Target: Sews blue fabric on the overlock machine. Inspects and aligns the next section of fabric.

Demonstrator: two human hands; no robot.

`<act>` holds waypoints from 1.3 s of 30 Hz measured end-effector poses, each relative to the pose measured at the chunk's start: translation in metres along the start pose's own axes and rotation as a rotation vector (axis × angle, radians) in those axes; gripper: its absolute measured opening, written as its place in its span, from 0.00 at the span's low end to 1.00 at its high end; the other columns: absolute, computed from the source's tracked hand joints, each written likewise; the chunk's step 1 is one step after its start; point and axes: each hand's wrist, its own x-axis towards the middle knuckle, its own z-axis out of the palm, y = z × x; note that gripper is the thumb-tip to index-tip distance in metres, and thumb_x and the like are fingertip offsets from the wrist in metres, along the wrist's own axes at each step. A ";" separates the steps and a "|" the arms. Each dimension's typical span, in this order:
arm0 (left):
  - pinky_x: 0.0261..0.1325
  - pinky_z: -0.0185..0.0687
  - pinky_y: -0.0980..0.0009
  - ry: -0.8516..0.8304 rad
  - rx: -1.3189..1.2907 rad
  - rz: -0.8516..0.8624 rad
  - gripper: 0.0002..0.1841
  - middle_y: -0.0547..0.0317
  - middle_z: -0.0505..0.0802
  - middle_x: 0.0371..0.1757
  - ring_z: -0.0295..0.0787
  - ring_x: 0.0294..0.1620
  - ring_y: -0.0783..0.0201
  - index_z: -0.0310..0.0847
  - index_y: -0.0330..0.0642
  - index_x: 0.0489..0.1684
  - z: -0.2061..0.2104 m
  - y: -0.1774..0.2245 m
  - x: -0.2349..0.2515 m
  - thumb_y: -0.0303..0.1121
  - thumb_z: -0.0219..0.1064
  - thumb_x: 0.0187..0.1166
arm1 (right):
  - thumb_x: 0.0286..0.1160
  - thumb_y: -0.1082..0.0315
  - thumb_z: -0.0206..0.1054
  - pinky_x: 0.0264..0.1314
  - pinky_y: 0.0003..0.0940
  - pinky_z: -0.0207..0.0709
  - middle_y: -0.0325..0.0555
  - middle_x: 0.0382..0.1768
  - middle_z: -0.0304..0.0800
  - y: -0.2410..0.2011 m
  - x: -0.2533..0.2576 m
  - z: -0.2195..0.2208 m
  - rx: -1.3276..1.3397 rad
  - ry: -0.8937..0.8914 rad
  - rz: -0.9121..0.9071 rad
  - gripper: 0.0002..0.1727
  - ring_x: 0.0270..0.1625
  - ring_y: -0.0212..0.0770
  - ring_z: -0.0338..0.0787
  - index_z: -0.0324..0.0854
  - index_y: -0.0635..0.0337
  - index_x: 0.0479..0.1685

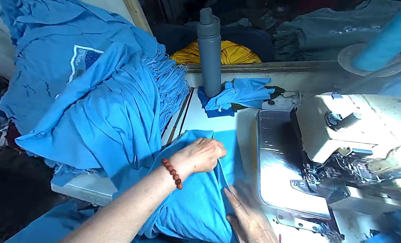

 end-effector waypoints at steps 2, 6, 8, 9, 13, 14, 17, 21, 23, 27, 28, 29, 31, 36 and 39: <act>0.61 0.80 0.49 -0.099 0.187 -0.054 0.05 0.45 0.93 0.42 0.89 0.55 0.44 0.90 0.33 0.32 -0.001 -0.003 0.008 0.22 0.68 0.74 | 0.74 0.66 0.69 0.82 0.40 0.72 0.58 0.73 0.85 0.002 -0.003 -0.001 0.048 0.016 -0.035 0.29 0.81 0.56 0.79 0.79 0.69 0.75; 0.77 0.61 0.38 0.070 0.079 -0.163 0.07 0.46 0.93 0.51 0.84 0.66 0.42 0.94 0.38 0.32 -0.007 -0.032 0.028 0.29 0.69 0.74 | 0.83 0.61 0.64 0.86 0.37 0.68 0.63 0.70 0.87 0.004 -0.008 -0.004 0.188 0.073 -0.047 0.25 0.79 0.53 0.82 0.81 0.73 0.71; 0.85 0.50 0.37 0.162 -0.201 -0.227 0.08 0.47 0.93 0.63 0.79 0.77 0.45 0.94 0.38 0.37 -0.005 -0.042 0.042 0.31 0.71 0.73 | 0.85 0.60 0.61 0.84 0.38 0.71 0.65 0.66 0.89 -0.002 -0.008 -0.011 0.236 0.100 -0.014 0.26 0.74 0.54 0.87 0.83 0.76 0.67; 0.83 0.55 0.40 0.188 -0.346 -0.267 0.08 0.47 0.93 0.62 0.81 0.75 0.47 0.94 0.36 0.39 -0.002 -0.043 0.048 0.32 0.72 0.73 | 0.86 0.59 0.61 0.83 0.39 0.72 0.66 0.64 0.90 -0.003 -0.008 -0.012 0.256 0.113 -0.011 0.26 0.73 0.54 0.88 0.84 0.77 0.65; 0.63 0.71 0.40 0.074 -0.542 -0.474 0.14 0.42 0.91 0.38 0.86 0.48 0.46 0.89 0.33 0.37 0.011 -0.031 0.072 0.38 0.77 0.75 | 0.87 0.52 0.60 0.84 0.39 0.69 0.64 0.61 0.92 0.005 -0.013 -0.006 0.278 0.155 -0.057 0.28 0.71 0.51 0.89 0.87 0.73 0.61; 0.66 0.69 0.40 0.039 -0.505 -0.523 0.15 0.43 0.91 0.38 0.86 0.49 0.46 0.90 0.33 0.37 0.014 -0.027 0.076 0.40 0.76 0.76 | 0.86 0.52 0.60 0.86 0.38 0.65 0.64 0.62 0.92 0.009 -0.015 -0.002 0.284 0.151 -0.069 0.28 0.73 0.49 0.87 0.86 0.72 0.62; 0.72 0.65 0.41 0.067 -0.459 -0.605 0.15 0.47 0.93 0.40 0.87 0.52 0.48 0.92 0.39 0.39 0.023 -0.022 0.082 0.44 0.74 0.78 | 0.82 0.53 0.63 0.85 0.37 0.67 0.65 0.61 0.92 0.012 -0.016 -0.001 0.309 0.155 -0.071 0.28 0.73 0.50 0.87 0.87 0.73 0.61; 0.65 0.70 0.40 0.141 -0.504 -0.632 0.10 0.46 0.92 0.38 0.87 0.49 0.46 0.92 0.39 0.42 0.024 -0.019 0.080 0.37 0.72 0.79 | 0.82 0.52 0.64 0.80 0.35 0.73 0.64 0.60 0.93 0.008 -0.015 -0.005 0.340 0.152 -0.020 0.29 0.70 0.48 0.89 0.86 0.75 0.61; 0.66 0.70 0.40 0.152 -0.515 -0.653 0.08 0.48 0.92 0.38 0.87 0.49 0.48 0.92 0.40 0.43 0.023 -0.017 0.081 0.35 0.72 0.78 | 0.82 0.53 0.65 0.80 0.34 0.73 0.64 0.62 0.92 0.008 -0.014 -0.004 0.358 0.149 0.014 0.30 0.71 0.47 0.89 0.84 0.76 0.64; 0.65 0.70 0.42 0.174 -0.490 -0.675 0.11 0.49 0.92 0.37 0.87 0.48 0.49 0.91 0.40 0.41 0.025 -0.015 0.082 0.40 0.74 0.78 | 0.78 0.62 0.68 0.81 0.39 0.74 0.66 0.65 0.89 0.001 -0.009 -0.010 0.426 0.117 0.131 0.28 0.73 0.52 0.88 0.82 0.80 0.67; 0.64 0.71 0.42 0.181 -0.486 -0.681 0.12 0.49 0.92 0.37 0.87 0.48 0.49 0.91 0.40 0.40 0.026 -0.015 0.083 0.41 0.75 0.78 | 0.77 0.65 0.68 0.81 0.40 0.73 0.67 0.66 0.89 -0.002 -0.008 -0.011 0.447 0.107 0.162 0.27 0.74 0.53 0.87 0.81 0.80 0.67; 0.64 0.72 0.43 0.185 -0.481 -0.690 0.12 0.49 0.92 0.37 0.87 0.48 0.49 0.91 0.40 0.40 0.026 -0.014 0.083 0.41 0.74 0.78 | 0.77 0.67 0.68 0.81 0.41 0.73 0.68 0.66 0.88 -0.004 -0.007 -0.013 0.465 0.092 0.190 0.26 0.74 0.55 0.87 0.81 0.81 0.68; 0.68 0.69 0.42 0.193 -0.473 -0.712 0.12 0.48 0.92 0.38 0.88 0.49 0.49 0.91 0.40 0.41 0.027 -0.013 0.084 0.40 0.72 0.80 | 0.77 0.70 0.67 0.83 0.42 0.72 0.70 0.68 0.86 -0.007 -0.005 -0.018 0.509 0.054 0.231 0.26 0.75 0.56 0.86 0.79 0.82 0.69; 0.72 0.66 0.42 0.181 -0.438 -0.744 0.13 0.47 0.93 0.40 0.88 0.52 0.48 0.90 0.39 0.44 0.027 -0.011 0.087 0.41 0.69 0.83 | 0.76 0.73 0.66 0.83 0.39 0.71 0.70 0.68 0.86 -0.007 -0.005 -0.019 0.582 0.055 0.258 0.24 0.75 0.54 0.86 0.80 0.82 0.68; 0.70 0.67 0.42 0.193 -0.419 -0.738 0.12 0.47 0.93 0.43 0.88 0.55 0.48 0.91 0.40 0.43 0.024 -0.007 0.088 0.41 0.72 0.80 | 0.77 0.73 0.65 0.83 0.38 0.71 0.70 0.67 0.87 -0.006 -0.006 -0.019 0.580 0.058 0.248 0.23 0.75 0.53 0.86 0.81 0.81 0.67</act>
